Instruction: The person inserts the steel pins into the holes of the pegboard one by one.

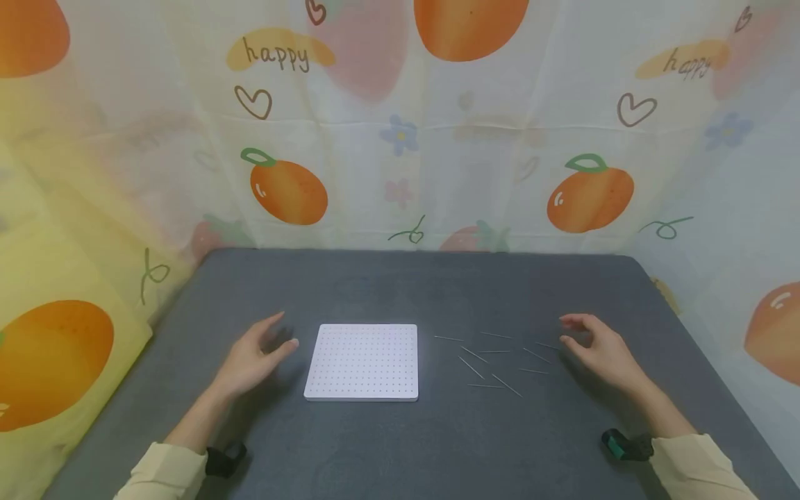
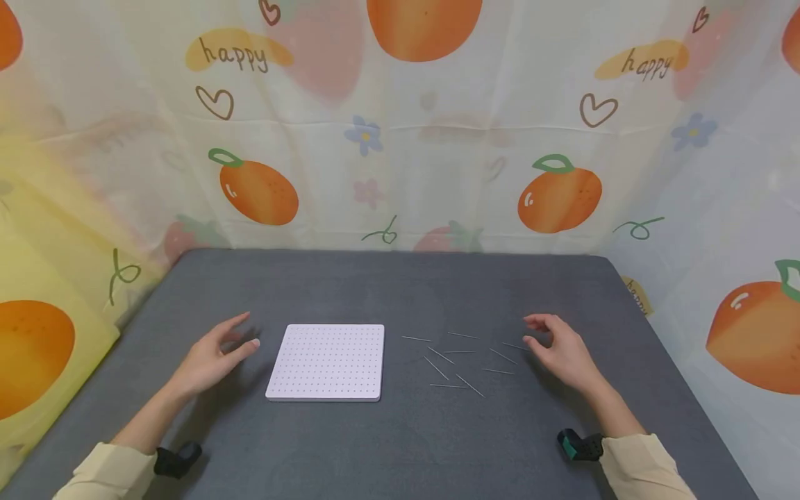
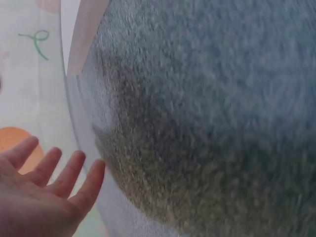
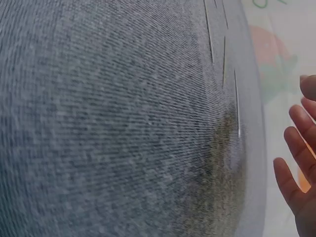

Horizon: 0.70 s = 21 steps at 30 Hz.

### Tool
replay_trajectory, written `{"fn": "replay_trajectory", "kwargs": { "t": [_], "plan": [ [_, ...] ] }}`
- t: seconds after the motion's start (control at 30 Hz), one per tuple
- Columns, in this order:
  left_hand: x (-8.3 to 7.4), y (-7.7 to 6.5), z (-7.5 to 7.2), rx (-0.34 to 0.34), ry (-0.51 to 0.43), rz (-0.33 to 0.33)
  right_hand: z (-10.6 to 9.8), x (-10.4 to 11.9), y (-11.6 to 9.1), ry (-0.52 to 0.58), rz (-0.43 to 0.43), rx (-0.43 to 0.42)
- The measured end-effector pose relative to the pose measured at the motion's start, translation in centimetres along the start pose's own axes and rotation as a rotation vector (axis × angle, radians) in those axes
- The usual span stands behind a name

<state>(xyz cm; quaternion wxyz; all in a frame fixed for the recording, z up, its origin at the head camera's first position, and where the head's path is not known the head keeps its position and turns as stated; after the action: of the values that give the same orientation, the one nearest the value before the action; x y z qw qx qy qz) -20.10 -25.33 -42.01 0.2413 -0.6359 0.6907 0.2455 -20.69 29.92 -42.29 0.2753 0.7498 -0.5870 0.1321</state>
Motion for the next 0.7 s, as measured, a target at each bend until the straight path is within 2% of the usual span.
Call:
{"fn": "replay_trajectory", "kwargs": {
  "t": [0.17, 0.47, 0.7],
  "plan": [
    [0.3, -0.2, 0.7, 0.051, -0.047, -0.070, 0.5, -0.7, 0.0, 0.013, 0.039, 0.013],
    [0.3, -0.1, 1.4, 0.037, -0.090, -0.085, 1.2, -1.1, -0.3, 0.052, 0.114, 0.084],
    [0.2, 0.0, 2.1, 0.036, -0.177, -0.097, 1.9, -1.2, -0.3, 0.046, 0.117, 0.092]
  ]
}}
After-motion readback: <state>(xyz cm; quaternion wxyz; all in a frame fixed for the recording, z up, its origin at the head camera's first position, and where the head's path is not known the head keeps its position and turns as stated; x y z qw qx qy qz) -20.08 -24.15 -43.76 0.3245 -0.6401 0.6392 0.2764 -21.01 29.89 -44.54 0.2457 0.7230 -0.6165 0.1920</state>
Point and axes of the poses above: each hand's wrist, its own y-axis towards the middle knuckle, its own z-axis out of the palm, x = y × z, the point moved 5 cm from there along y, towards the middle knuckle, and after that the axes turned 1 degree about z, right-handed, at the moved point
